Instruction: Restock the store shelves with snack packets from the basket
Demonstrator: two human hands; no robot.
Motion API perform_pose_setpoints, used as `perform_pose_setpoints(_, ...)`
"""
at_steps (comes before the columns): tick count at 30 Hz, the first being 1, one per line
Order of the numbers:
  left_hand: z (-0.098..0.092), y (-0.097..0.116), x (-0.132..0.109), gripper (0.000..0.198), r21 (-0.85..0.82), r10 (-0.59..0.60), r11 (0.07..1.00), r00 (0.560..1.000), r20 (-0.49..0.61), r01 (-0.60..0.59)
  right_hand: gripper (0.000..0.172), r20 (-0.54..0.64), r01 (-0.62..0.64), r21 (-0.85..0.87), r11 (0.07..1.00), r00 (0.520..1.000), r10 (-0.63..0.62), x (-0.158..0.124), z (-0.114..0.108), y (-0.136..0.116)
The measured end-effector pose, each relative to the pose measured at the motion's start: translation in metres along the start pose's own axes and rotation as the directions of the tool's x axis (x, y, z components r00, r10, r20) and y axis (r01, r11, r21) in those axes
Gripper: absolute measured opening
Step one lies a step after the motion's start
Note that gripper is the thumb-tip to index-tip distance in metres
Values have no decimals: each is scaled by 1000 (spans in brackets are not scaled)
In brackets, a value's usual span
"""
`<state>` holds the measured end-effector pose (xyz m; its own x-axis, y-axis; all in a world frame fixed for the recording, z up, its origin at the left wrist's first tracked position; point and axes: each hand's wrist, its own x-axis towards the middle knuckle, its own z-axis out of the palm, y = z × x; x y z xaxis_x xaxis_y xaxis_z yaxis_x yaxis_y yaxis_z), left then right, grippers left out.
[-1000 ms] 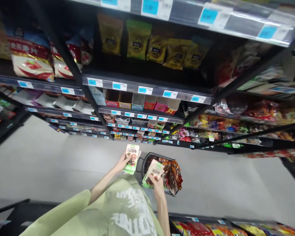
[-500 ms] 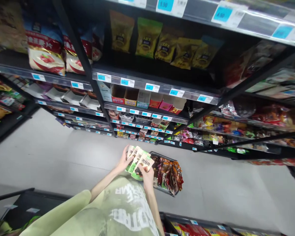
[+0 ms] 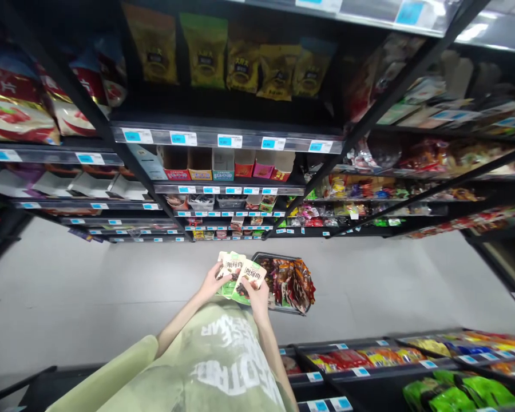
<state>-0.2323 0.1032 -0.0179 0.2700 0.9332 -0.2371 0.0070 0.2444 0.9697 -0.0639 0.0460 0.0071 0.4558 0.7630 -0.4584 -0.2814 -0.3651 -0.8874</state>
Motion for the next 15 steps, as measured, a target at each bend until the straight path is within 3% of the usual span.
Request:
perform_pose_setpoints(4, -7, -1, 3, 58, -27, -63, 998, 992, -113, 60, 54, -79, 17, 149, 989, 997, -5, 5, -23, -14)
perform_pose_setpoints(8, -10, 2, 0, 62, -10, -119, 993, 980, -157, 119, 54, -1, 28, 221, 975, 1000, -29, 8, -34, -23)
perform_pose_setpoints(12, 2, 9, -5, 60, 11, -65, 998, 995, -81, 66, 52, 177, -27, 99, 995, 984, 9, 3, -11, -20)
perform_pose_setpoints(15, 11, 15, -7, 54, 8, -7, 1000, 1000, -10, 7, 56, 239, -29, 135, 990, 971, -4, -4, 12, -14)
